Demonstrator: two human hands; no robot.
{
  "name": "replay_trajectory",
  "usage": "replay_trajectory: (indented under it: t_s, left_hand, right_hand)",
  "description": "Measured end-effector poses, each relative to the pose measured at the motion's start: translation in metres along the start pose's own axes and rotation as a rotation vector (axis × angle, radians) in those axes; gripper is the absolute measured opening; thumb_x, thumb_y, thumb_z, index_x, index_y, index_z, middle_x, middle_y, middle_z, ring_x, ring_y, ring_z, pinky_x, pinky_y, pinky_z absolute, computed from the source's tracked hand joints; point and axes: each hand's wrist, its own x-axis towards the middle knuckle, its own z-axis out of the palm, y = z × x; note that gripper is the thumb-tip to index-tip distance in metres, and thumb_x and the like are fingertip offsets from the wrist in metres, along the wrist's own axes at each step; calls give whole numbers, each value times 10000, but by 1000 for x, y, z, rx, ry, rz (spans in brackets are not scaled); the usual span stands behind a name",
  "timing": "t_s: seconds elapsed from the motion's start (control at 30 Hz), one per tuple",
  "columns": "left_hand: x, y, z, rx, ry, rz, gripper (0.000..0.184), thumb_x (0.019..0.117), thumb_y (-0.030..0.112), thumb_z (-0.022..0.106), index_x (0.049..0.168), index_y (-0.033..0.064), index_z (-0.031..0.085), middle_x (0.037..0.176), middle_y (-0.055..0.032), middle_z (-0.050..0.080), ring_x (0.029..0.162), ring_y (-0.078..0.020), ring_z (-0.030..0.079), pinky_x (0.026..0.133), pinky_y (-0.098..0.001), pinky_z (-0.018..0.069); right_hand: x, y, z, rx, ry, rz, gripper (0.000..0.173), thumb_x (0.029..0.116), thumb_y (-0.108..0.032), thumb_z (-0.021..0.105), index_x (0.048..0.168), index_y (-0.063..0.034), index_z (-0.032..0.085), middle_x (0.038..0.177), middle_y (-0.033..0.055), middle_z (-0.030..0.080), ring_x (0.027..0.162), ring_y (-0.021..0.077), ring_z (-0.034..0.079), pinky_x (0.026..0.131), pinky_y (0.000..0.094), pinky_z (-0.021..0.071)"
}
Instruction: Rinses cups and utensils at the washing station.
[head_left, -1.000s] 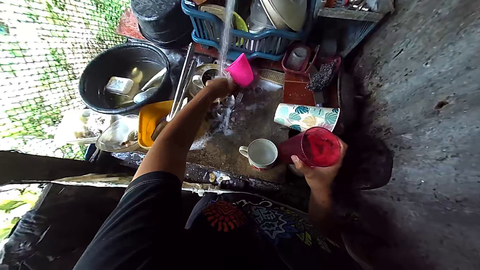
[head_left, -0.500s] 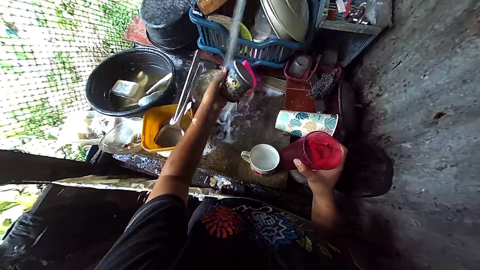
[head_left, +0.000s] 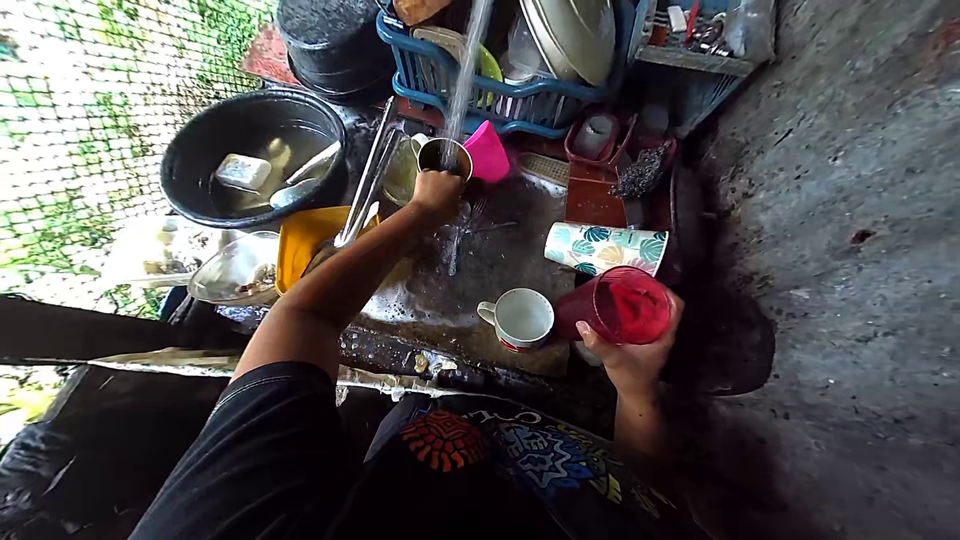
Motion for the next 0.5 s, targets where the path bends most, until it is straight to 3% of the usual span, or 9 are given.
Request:
replay_trajectory:
  t_s: [0.07, 0.13, 0.2, 0.3, 0.37, 0.43, 0.5]
  left_hand:
    - [11, -11, 5, -37, -19, -34, 274, 932, 209, 676, 1123, 13, 694, 1155, -262, 691, 1119, -488, 640, 895, -712, 470]
    - [25, -26, 1, -115, -27, -50, 415, 920, 363, 692, 1141, 12, 682, 1170, -278, 678, 1131, -497, 635, 875, -733, 477]
    - [30, -39, -16, -251, -97, 20, 504, 926, 416, 711, 1196, -7, 667, 1193, -292, 667, 1151, -488, 629, 928, -729, 465]
    - [-11, -24, -65, -539, -256, 2, 520, 1033, 365, 600, 1295, -84, 603, 1315, -294, 605, 1258, -410, 566, 1083, -594, 394]
    - [-34, -9, -64, -737, -180, -99, 430, 1003, 281, 646, 1287, -41, 634, 1316, -230, 630, 1243, -332, 592, 1085, -514, 434]
    - [-24, -5, -59, -651, -155, -65, 415, 995, 225, 666, 1284, -70, 626, 1307, -276, 622, 1239, -391, 588, 1075, -571, 431]
    - [-15, 2, -64, -444, -151, -25, 461, 1005, 288, 647, 1299, -67, 620, 1338, -305, 599, 1284, -452, 551, 1067, -658, 399]
  right_hand:
    - [-1, 1, -1, -10, -7, -8, 1186, 525, -330, 987, 1427, 96, 344, 1345, 126, 584, 1247, 146, 594, 1079, 314, 520]
    - [0, 1, 0, -10, -11, -6, 1189, 527, -335, 984, 1425, 102, 339, 1341, 129, 583, 1245, 142, 593, 1080, 309, 516]
    - [0, 1, 0, -12, -18, -8, 1191, 527, -348, 986, 1421, 102, 343, 1343, 131, 580, 1246, 146, 591, 1082, 308, 515]
    - [1, 5, 0, -58, 13, -8, 1266, 494, -436, 987, 1410, 157, 344, 1335, 212, 573, 1241, 208, 595, 1076, 335, 515]
    - [0, 6, 2, -62, 19, -2, 1271, 490, -431, 983, 1408, 163, 336, 1330, 222, 566, 1236, 205, 595, 1076, 322, 513]
    - [0, 2, 5, -36, 28, -12, 1237, 489, -377, 981, 1396, 168, 339, 1315, 206, 576, 1223, 169, 597, 1066, 290, 510]
    - [-2, -2, 6, -16, 29, -25, 1207, 505, -357, 978, 1394, 152, 339, 1314, 161, 582, 1224, 112, 592, 1063, 253, 505]
